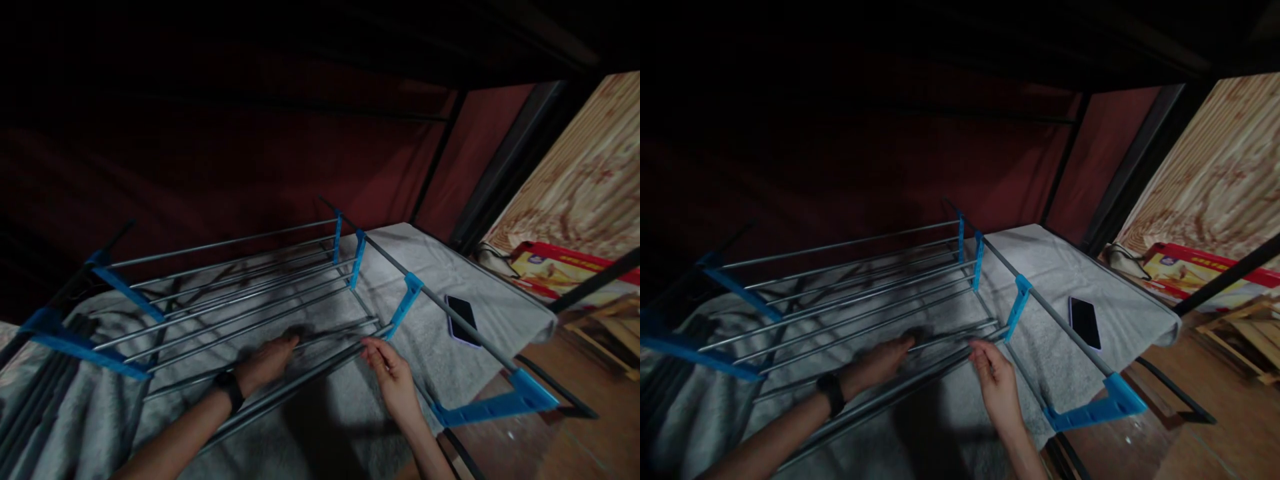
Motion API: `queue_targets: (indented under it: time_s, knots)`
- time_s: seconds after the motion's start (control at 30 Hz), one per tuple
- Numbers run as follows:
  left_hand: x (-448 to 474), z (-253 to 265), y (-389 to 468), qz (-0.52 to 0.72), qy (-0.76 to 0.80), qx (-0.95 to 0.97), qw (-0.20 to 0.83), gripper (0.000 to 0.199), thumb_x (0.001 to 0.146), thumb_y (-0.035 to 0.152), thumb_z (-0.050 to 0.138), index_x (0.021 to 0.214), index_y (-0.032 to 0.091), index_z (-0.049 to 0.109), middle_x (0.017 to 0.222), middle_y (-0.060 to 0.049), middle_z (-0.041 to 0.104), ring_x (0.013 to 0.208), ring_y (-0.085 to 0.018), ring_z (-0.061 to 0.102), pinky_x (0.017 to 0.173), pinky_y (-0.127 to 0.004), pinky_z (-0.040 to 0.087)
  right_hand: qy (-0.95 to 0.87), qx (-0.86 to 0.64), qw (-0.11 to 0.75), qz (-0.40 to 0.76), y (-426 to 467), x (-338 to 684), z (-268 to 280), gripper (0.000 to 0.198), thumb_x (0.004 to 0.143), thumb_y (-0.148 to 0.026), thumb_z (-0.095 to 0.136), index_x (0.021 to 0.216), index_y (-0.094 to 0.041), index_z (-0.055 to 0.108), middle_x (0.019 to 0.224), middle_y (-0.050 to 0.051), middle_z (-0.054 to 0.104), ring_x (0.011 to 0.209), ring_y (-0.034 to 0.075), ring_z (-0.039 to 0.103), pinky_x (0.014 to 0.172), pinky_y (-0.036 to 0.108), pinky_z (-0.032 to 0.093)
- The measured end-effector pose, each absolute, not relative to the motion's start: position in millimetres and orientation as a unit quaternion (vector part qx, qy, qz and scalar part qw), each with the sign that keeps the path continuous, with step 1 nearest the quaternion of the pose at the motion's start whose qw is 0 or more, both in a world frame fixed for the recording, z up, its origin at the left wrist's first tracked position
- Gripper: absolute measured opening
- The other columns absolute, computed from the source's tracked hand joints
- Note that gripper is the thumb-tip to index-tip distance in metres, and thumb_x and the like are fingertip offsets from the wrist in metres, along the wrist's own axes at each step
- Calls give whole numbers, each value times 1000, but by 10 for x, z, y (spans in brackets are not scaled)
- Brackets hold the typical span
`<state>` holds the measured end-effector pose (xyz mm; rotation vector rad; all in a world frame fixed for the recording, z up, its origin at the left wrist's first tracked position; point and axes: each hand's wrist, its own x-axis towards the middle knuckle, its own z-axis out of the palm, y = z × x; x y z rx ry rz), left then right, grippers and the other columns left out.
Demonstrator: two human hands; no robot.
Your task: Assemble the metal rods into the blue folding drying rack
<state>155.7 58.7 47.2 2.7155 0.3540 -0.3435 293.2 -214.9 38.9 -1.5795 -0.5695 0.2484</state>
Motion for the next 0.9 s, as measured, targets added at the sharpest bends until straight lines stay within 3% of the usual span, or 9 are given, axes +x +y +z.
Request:
queue_targets:
  time_s: [0.2, 0.4, 0.5, 0.67, 0.9]
  knots:
    - [1389, 870, 598, -27, 143, 984, 106, 55, 96, 5, 30, 135, 19, 65, 126, -18, 77, 107, -26, 77, 94, -38, 57, -262, -708, 655, 15, -1867, 3272, 604, 34, 100, -52, 59, 107, -27, 80, 100, 8, 79, 94, 26, 72, 89, 40, 58]
    - [1299, 1179, 684, 59, 200, 977, 33, 46, 108, 27, 29, 133, 19, 67, 114, -16, 79, 90, -26, 79, 77, -36, 58, -237, -703, 668, -52, -1460, 3761, 609, 36, 97, -47, 56, 116, -22, 74, 118, 12, 75, 108, 27, 70, 97, 45, 57]
    - [1306, 1327, 775, 104, 226, 969, -8, 46, 108, 30, 31, 133, 19, 67, 112, -16, 79, 86, -27, 78, 74, -35, 58, -218, -715, 661, -65, -1183, 4037, 552, 45, 91, -41, 59, 128, -20, 69, 132, 17, 69, 120, 29, 66, 98, 46, 57]
    - [1490, 1549, 920, 153, 241, 956, -73, 48, 107, 32, 32, 133, 17, 69, 105, -16, 80, 83, -29, 78, 70, -35, 57, -190, -711, 675, -57, -706, 4457, 635, 65, 83, -31, 59, 146, -16, 57, 154, 20, 58, 140, 32, 56, 115, 54, 48]
    - [1795, 1561, 1080, 191, 191, 961, -62, 49, 106, 31, 33, 132, 16, 72, 110, -18, 80, 93, -30, 78, 81, -39, 60, -203, -653, 728, -55, -340, 4763, 879, 58, 82, -26, 55, 139, -22, 67, 131, 9, 76, 134, 28, 63, 120, 50, 46]
